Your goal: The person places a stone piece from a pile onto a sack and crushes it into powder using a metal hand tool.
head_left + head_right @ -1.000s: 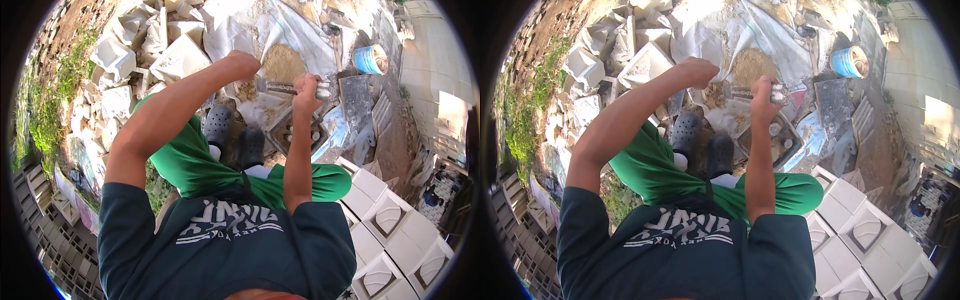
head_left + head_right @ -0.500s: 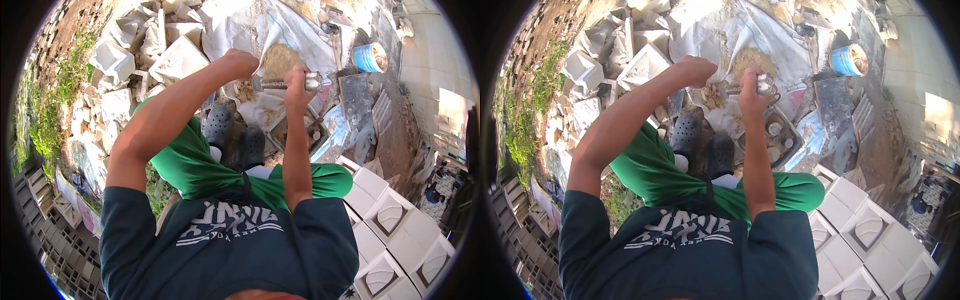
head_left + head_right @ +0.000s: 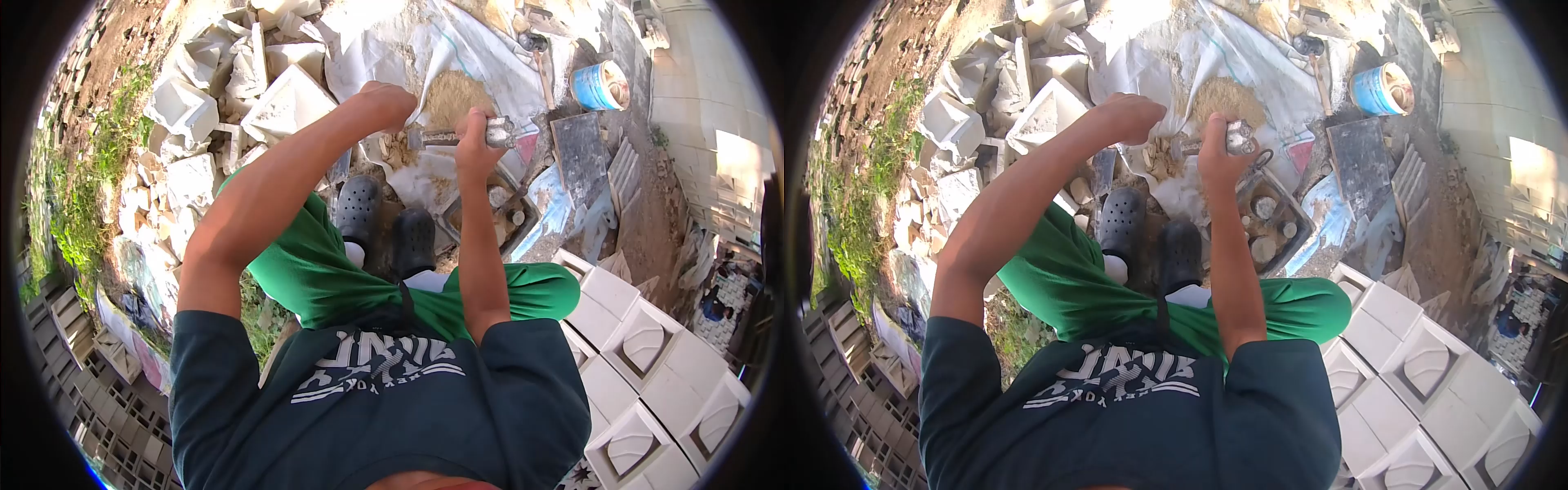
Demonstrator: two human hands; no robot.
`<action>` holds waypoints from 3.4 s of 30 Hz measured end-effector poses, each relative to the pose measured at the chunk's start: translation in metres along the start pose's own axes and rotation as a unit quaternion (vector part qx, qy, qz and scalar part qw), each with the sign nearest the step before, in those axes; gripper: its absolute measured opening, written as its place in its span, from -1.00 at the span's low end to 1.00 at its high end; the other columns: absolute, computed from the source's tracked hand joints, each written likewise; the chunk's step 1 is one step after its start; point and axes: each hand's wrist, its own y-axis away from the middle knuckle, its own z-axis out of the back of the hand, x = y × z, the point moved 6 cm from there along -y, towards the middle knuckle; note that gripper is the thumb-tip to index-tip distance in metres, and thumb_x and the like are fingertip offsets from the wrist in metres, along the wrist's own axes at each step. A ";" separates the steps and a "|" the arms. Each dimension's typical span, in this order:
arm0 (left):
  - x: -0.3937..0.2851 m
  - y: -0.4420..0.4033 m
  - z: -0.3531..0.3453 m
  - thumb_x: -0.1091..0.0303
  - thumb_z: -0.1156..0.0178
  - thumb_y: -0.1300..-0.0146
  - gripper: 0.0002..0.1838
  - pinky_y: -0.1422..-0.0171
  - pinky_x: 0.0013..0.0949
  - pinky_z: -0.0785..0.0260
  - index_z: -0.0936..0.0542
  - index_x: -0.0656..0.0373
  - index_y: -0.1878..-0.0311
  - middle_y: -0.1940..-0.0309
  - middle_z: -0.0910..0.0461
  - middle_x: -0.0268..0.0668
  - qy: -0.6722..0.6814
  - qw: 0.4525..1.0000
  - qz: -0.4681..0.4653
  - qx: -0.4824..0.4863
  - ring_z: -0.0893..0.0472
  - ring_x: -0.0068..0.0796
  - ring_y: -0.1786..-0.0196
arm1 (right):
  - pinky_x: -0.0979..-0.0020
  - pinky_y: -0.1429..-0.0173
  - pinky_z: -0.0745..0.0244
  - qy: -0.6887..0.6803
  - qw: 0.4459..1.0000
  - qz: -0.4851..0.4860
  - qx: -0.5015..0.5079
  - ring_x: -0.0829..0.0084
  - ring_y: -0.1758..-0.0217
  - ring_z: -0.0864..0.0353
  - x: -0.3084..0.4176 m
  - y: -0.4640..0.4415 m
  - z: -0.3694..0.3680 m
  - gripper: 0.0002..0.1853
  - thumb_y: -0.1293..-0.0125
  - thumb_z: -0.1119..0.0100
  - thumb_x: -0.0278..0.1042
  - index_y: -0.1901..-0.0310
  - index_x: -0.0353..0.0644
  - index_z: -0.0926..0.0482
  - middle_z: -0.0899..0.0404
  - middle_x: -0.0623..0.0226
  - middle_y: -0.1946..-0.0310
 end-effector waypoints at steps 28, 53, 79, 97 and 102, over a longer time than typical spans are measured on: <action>-0.003 0.003 0.011 0.56 -0.11 0.01 -0.72 0.09 -0.10 -0.43 -0.55 0.17 0.16 0.22 -0.61 -0.16 0.011 1.000 -0.011 0.000 -0.58 -0.13 0.03 | 0.58 0.50 -0.23 -0.069 0.994 -0.005 0.082 0.76 0.54 -0.37 -0.009 -0.021 -0.024 -0.86 -0.24 -0.17 -0.46 0.47 -0.24 -0.53 -0.47 0.55 0.62; 0.011 0.006 0.028 0.60 -0.08 0.04 -0.80 0.13 -0.10 -0.42 -0.53 0.20 0.28 0.27 -0.61 -0.16 0.001 0.998 0.013 -0.059 -0.60 -0.14 0.07 | 0.59 0.51 -0.27 -0.026 0.996 -0.019 0.084 0.74 0.56 -0.38 -0.053 -0.027 -0.006 -0.90 -0.23 -0.21 -0.45 0.38 -0.23 -0.49 -0.46 0.55 0.57; 0.009 0.008 0.018 0.59 -0.07 0.00 -0.82 0.11 -0.10 -0.43 -0.56 0.20 0.29 0.28 -0.62 -0.17 -0.010 0.999 0.021 -0.022 -0.61 -0.14 0.07 | 0.57 0.55 -0.12 0.026 0.991 0.006 0.127 0.77 0.62 -0.27 -0.075 -0.018 -0.030 -0.75 -0.21 -0.17 -0.52 0.62 -0.19 -0.44 -0.37 0.62 0.67; 0.019 0.024 0.032 0.61 -0.10 0.04 -0.79 0.14 -0.11 -0.45 -0.59 0.22 0.29 0.25 -0.64 -0.15 -0.012 0.998 0.047 -0.039 -0.62 -0.12 0.09 | 0.58 0.55 -0.15 0.022 0.987 -0.005 0.157 0.81 0.60 -0.26 -0.049 -0.019 -0.044 -0.80 -0.22 -0.16 -0.49 0.57 -0.19 -0.50 -0.36 0.65 0.67; 0.021 0.019 0.026 0.59 -0.09 0.02 -0.78 0.14 -0.11 -0.46 -0.59 0.20 0.26 0.24 -0.63 -0.15 -0.011 0.997 0.029 -0.064 -0.62 -0.13 0.08 | 0.57 0.55 -0.15 -0.092 0.977 -0.009 0.193 0.80 0.62 -0.26 0.030 -0.029 -0.038 -0.78 -0.21 -0.15 -0.49 0.60 -0.18 -0.48 -0.36 0.65 0.67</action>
